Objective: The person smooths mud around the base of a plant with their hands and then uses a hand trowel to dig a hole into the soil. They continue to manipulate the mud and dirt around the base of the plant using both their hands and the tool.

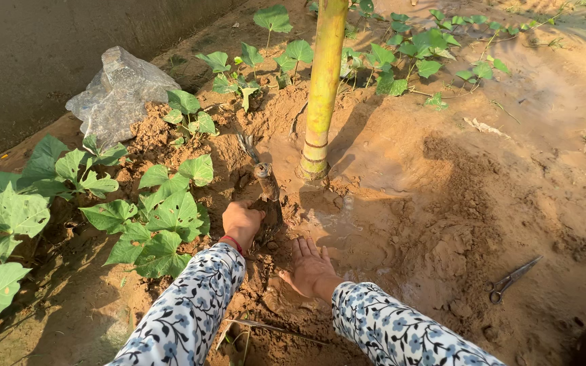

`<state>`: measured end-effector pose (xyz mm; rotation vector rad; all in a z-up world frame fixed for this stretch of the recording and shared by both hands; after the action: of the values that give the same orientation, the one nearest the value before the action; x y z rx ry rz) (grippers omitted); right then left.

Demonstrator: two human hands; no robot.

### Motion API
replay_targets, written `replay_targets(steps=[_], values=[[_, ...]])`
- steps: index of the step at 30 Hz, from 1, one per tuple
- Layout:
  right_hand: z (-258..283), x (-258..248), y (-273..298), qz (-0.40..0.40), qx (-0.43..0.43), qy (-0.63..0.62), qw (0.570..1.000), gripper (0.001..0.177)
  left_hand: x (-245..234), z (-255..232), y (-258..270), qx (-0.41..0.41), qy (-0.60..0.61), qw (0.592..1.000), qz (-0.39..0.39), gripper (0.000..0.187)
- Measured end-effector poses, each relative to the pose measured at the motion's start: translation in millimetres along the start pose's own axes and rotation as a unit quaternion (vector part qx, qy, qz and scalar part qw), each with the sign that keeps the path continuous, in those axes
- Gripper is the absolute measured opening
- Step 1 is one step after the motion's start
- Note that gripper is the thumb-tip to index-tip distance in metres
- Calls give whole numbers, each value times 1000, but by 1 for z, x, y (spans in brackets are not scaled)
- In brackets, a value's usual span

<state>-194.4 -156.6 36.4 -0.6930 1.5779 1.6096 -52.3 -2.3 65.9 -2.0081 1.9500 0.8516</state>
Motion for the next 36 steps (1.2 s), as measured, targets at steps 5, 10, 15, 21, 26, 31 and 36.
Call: replay_targets(steps=[5,10,15,21,26,31,36], values=[[-46,-27,2,-17,40,-11,999,93,29,-13,5,4,24,1000,18,49],[-91,-49,-4,-61,66,-32,995,99,66,-32,12,29,34,997,55,45],[-125,-67,0,-95,85,-80,989,100,107,-52,21,56,92,991,82,43],[-164,-86,2,-115,101,-111,982,99,174,-69,35,34,278,945,168,40],[-200,-108,9,-152,123,-143,970,96,225,-86,49,5,399,886,238,31],[-230,-122,10,-156,120,-190,962,92,252,-99,53,25,399,895,199,45],[-248,-147,0,-217,74,-189,955,87,262,-128,77,20,458,862,218,42]])
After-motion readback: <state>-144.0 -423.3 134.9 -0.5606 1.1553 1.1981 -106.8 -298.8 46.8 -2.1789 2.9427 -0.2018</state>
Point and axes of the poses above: each hand's wrist, its own y-axis away from the middle knuckle, its own x-axis out of the palm, z = x × y, the point moved 9 cm from there along -y, towards the middle knuckle, and after that the axes turned 4 degrees about x, right-handed, at the moved point
